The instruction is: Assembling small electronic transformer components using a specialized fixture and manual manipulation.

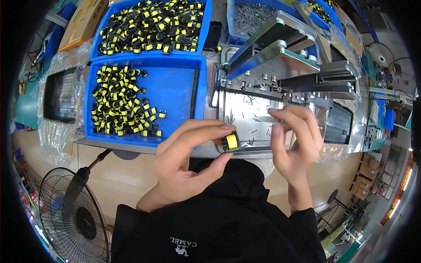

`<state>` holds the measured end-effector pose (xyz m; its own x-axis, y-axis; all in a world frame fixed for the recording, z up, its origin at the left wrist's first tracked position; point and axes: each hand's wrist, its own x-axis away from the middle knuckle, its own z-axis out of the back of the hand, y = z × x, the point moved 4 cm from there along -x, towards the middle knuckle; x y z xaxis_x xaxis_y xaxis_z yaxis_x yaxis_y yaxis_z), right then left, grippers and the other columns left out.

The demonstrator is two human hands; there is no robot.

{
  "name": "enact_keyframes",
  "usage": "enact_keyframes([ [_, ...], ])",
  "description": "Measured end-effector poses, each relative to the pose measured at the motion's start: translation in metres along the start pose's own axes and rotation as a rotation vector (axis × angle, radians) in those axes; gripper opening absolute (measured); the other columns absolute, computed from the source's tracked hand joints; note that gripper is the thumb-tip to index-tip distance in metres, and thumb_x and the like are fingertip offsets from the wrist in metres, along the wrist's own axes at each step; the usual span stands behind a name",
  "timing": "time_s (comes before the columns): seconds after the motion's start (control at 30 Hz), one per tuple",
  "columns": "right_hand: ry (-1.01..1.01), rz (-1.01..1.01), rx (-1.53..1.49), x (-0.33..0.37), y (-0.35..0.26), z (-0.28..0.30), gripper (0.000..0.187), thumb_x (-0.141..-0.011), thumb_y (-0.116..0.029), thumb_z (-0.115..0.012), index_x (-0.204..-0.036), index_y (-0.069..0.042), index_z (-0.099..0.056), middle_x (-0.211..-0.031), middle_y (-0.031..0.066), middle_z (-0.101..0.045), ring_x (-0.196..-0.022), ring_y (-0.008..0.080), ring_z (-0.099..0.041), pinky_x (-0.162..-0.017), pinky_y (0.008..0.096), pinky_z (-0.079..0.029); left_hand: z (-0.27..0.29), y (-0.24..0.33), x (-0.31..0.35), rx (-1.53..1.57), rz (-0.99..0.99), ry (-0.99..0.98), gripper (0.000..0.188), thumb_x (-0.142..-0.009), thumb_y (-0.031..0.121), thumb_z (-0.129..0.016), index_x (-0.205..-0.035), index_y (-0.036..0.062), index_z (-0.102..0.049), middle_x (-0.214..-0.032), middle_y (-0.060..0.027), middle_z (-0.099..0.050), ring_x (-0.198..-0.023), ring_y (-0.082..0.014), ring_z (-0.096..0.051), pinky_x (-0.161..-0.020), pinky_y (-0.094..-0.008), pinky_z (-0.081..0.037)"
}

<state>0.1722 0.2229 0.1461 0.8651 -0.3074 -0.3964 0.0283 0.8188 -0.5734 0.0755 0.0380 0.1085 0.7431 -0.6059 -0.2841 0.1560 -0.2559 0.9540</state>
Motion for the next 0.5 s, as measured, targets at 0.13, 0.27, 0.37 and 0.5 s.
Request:
enact_keyframes([
  [0.13, -0.269, -0.13, -0.525, 0.005, -0.012, -0.004, 0.042, -0.083, -0.001, -0.071, -0.122, 0.014, -0.063, -0.106, 0.0194, -0.065, -0.075, 0.0171, -0.069, -0.068, 0.0261, -0.055, -0.004, 0.001, -0.003, -0.001, -0.006, -0.039, 0.043, -0.078, -0.011, -0.077, -0.119, -0.0083, -0.066, -0.118, -0.0219, -0.069, -0.102, -0.0257, -0.07, -0.087, -0.0318, -0.056],
  [0.27, -0.266, -0.161, -0.635, 0.011, -0.011, -0.01, 0.037, -0.087, -0.001, -0.071, -0.119, 0.014, -0.062, -0.106, 0.0186, -0.064, -0.077, 0.0176, -0.069, -0.068, 0.0261, -0.056, -0.009, 0.001, -0.003, -0.023, -0.006, -0.057, 0.041, -0.079, -0.011, -0.077, -0.118, -0.0078, -0.066, -0.117, -0.0205, -0.071, -0.105, -0.0257, -0.071, -0.09, -0.0325, -0.057],
  [0.37, -0.187, -0.383, -0.827, 0.023, 0.0, -0.016, 0.029, -0.087, 0.007, -0.072, -0.115, 0.007, -0.067, -0.11, 0.015, -0.067, -0.079, 0.012, -0.067, -0.068, 0.0237, -0.055, -0.014, -0.003, 0.0, 0.041, 0.049, -0.035, 0.04, -0.079, -0.011, -0.077, -0.117, -0.0075, -0.066, -0.117, -0.0203, -0.072, -0.104, -0.0254, -0.071, -0.088, -0.0325, -0.057],
  [0.5, -0.263, -0.545, -1.182, 0.028, 0.007, -0.018, 0.028, -0.089, 0.007, -0.071, -0.116, 0.007, -0.063, -0.112, 0.0141, -0.065, -0.088, 0.0118, -0.067, -0.073, 0.0228, -0.056, -0.017, -0.008, 0.003, 0.073, 0.083, -0.043, 0.039, -0.08, -0.01, -0.078, -0.117, -0.007, -0.067, -0.117, -0.0206, -0.071, -0.102, -0.0244, -0.071, -0.086, -0.0323, -0.058],
])
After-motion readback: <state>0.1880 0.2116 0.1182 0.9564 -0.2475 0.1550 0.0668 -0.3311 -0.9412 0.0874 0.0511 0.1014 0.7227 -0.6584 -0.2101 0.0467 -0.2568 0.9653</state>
